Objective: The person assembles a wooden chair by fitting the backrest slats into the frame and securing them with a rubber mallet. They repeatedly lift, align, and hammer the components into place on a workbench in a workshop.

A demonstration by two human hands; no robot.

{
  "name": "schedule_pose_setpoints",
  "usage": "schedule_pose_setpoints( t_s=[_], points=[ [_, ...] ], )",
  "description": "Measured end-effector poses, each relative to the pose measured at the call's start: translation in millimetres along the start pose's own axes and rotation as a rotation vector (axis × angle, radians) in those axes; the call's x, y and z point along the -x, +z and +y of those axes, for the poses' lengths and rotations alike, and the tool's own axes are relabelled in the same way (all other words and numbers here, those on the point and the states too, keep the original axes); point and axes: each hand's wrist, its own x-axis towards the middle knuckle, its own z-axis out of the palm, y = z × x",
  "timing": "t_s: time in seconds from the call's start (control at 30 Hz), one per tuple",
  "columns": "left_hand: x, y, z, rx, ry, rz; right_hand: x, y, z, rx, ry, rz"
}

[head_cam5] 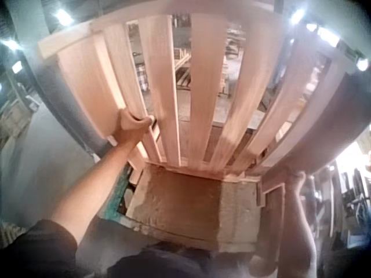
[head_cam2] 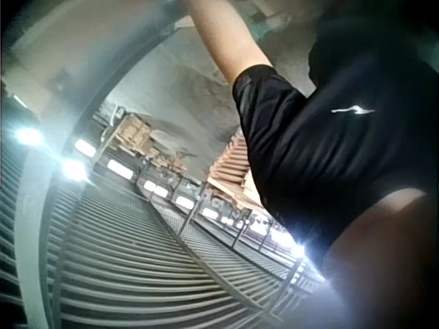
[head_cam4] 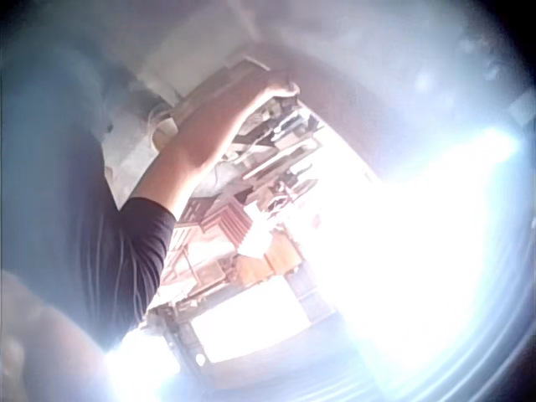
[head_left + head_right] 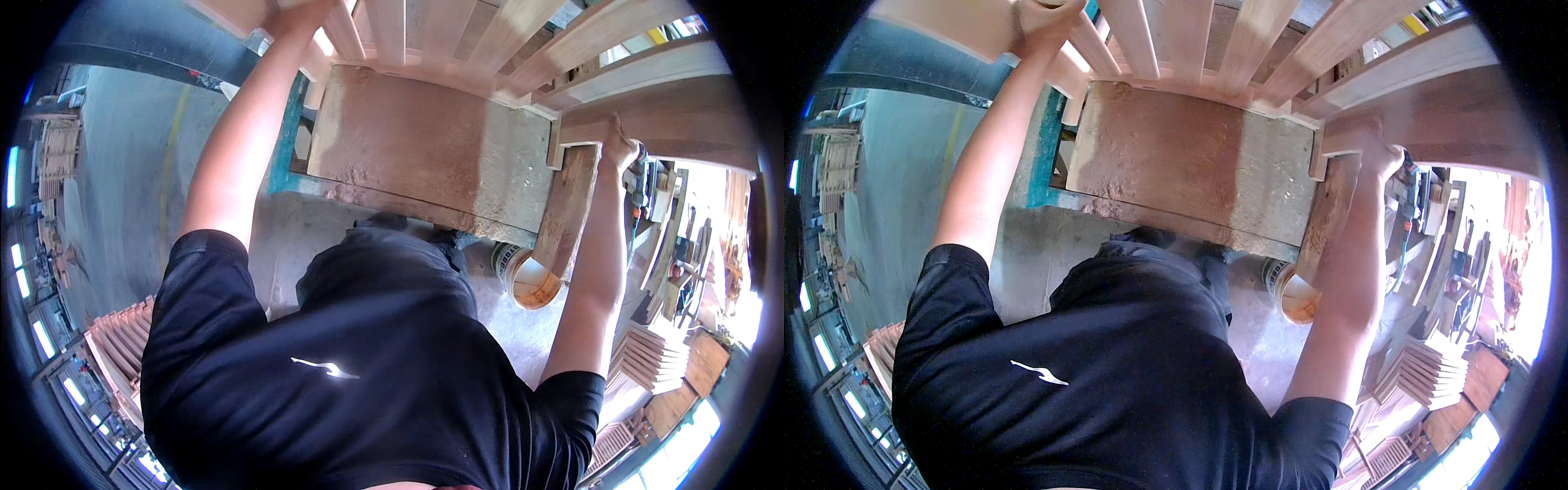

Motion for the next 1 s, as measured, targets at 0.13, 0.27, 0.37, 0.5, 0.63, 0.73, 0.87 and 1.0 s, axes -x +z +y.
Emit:
schedule_pose_setpoints(
  t_s=[0.13,0.27,0.37,0.5,0.63,0.73,0.87,1.0],
  points=[
    [2,-3,12,-0.111,-0.033,0.03,-1,1,-4,0.047,0.04,0.022],
    [2,-7,9,-0.089,-0.041,0.07,-1,2,-4,0.052,-0.004,0.027],
    [-7,-2,5,-0.174,-0.185,-0.175,-6,-7,14,0.136,-0.005,0.006],
    [-13,21,-77,-0.082,0.09,-0.102,-27,-46,50,0.391,-0.438,-0.316],
    [-15,20,-89,0.061,0.011,-0.038,14,-79,81,0.295,-0.262,-0.316],
    [-19,27,-85,0.086,0.007,0.012,66,-133,104,0.514,-0.045,-0.152],
    [-20,36,-72,-0.039,-0.039,0.089,139,-154,111,0.548,0.144,-0.027],
    [-20,40,-74,0.045,-0.028,0.111,158,-148,121,0.577,0.027,0.285]
  ],
)
